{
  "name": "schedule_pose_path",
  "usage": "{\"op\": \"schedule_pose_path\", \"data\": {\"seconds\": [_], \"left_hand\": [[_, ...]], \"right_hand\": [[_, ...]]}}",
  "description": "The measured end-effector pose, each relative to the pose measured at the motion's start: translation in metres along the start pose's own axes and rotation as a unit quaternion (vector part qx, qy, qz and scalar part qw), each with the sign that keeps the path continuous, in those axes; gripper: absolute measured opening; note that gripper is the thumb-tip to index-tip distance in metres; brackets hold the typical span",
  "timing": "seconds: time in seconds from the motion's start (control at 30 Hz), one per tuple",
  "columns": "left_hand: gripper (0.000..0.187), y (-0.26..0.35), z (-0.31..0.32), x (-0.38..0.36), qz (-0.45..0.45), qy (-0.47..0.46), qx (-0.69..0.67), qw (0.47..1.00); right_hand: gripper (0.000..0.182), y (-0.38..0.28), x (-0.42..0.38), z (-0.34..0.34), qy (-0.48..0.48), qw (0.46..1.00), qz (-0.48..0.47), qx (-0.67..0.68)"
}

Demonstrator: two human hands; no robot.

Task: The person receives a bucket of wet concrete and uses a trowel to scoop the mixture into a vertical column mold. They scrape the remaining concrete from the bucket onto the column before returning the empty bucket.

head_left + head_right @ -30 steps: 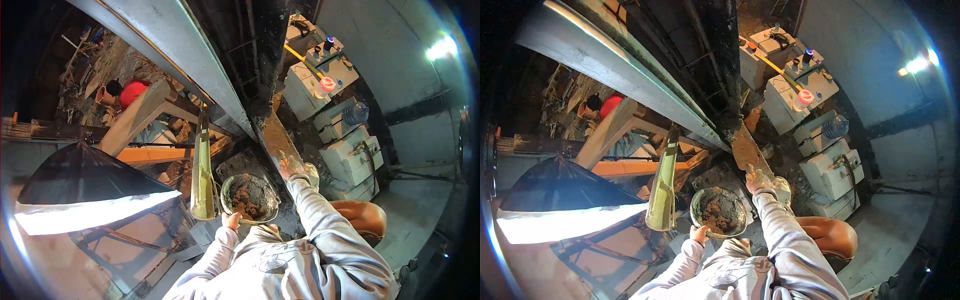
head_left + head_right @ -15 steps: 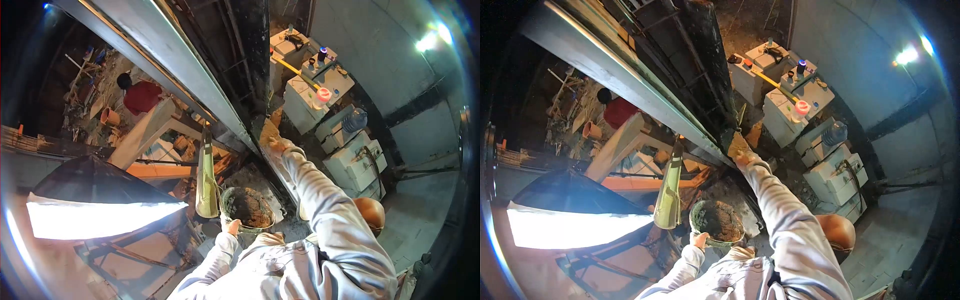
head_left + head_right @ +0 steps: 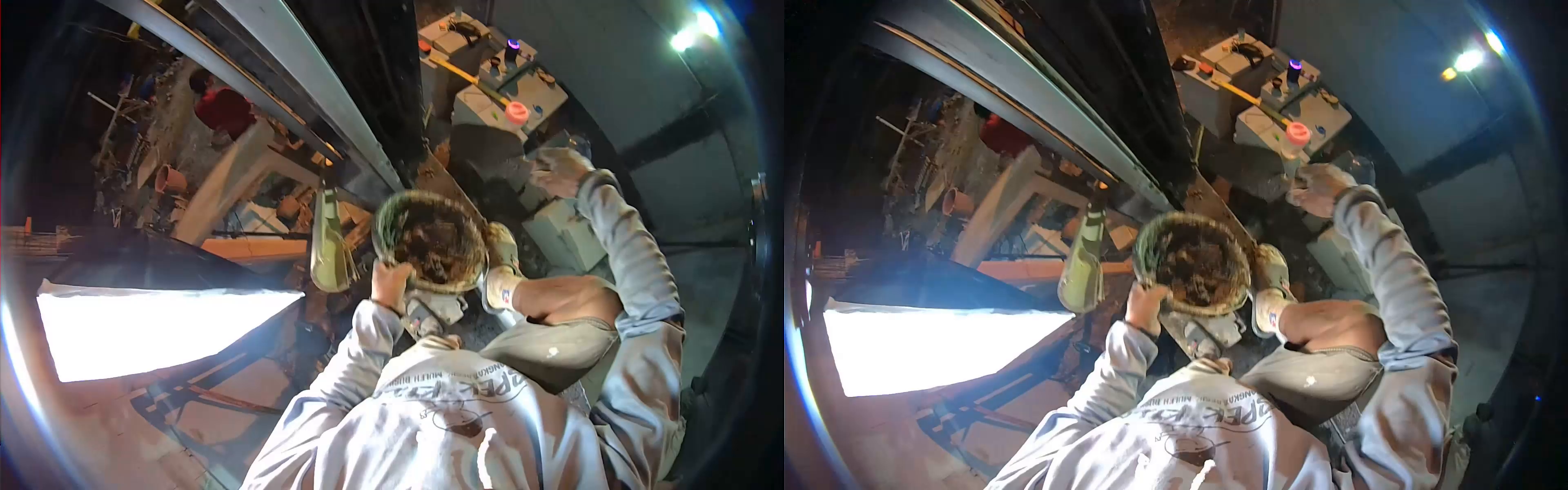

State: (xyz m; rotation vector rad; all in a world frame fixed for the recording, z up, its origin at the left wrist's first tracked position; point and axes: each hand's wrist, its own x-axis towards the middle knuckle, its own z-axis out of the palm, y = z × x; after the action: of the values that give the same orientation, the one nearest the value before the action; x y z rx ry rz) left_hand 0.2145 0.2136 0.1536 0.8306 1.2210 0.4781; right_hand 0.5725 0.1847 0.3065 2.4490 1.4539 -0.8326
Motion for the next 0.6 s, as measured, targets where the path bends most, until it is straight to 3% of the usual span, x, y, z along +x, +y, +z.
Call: {"op": "schedule_pose_path", "data": {"seconds": [0.07, 0.13, 0.17, 0.23, 0.3, 0.37, 0.4, 0.43, 0.5, 0.57, 0.6], "left_hand": [[0.023, 0.0, 0.016, 0.013, 0.005, 0.032, -0.031, 0.999], [0.034, 0.001, 0.024, 0.034, 0.141, -0.005, 0.111, 0.984], [0.034, 0.006, 0.03, 0.038, 0.142, -0.017, 0.115, 0.983], [0.034, 0.037, 0.048, 0.031, 0.185, -0.03, 0.262, 0.947], [0.039, 0.035, 0.055, 0.046, 0.159, -0.045, 0.262, 0.951], [0.038, 0.041, 0.066, 0.056, 0.191, -0.046, 0.376, 0.906], [0.039, 0.028, 0.063, 0.073, 0.186, -0.077, 0.327, 0.923], [0.039, 0.029, 0.067, 0.077, 0.186, -0.084, 0.332, 0.921], [0.067, 0.028, 0.071, 0.082, 0.159, -0.153, 0.218, 0.951], [0.076, 0.027, 0.069, 0.097, 0.138, -0.164, 0.277, 0.937], [0.074, 0.026, 0.069, 0.101, 0.162, -0.154, 0.308, 0.925]], "right_hand": [[0.03, 0.011, -0.025, 0.002, 0.023, 0.999, -0.013, -0.024], [0.033, 0.017, -0.045, 0.015, 0.037, 0.997, -0.02, -0.061], [0.035, 0.02, -0.052, 0.023, 0.038, 0.996, -0.022, -0.081], [0.04, 0.028, -0.059, 0.042, 0.021, 0.997, -0.013, -0.07], [0.042, 0.043, -0.048, 0.073, -0.018, 1.0, 0.006, 0.012], [0.047, 0.021, -0.05, 0.072, 0.032, 0.982, -0.037, -0.183], [0.047, 0.016, -0.044, 0.073, 0.033, 0.983, -0.03, -0.18], [0.038, 0.011, -0.036, 0.078, 0.092, 0.981, -0.033, -0.17], [0.029, -0.001, -0.013, 0.082, 0.144, 0.976, -0.041, -0.158], [0.012, -0.011, 0.024, 0.071, -0.079, 0.987, -0.008, -0.141], [0.012, -0.011, 0.043, 0.082, -0.078, 0.987, -0.006, -0.137]]}}
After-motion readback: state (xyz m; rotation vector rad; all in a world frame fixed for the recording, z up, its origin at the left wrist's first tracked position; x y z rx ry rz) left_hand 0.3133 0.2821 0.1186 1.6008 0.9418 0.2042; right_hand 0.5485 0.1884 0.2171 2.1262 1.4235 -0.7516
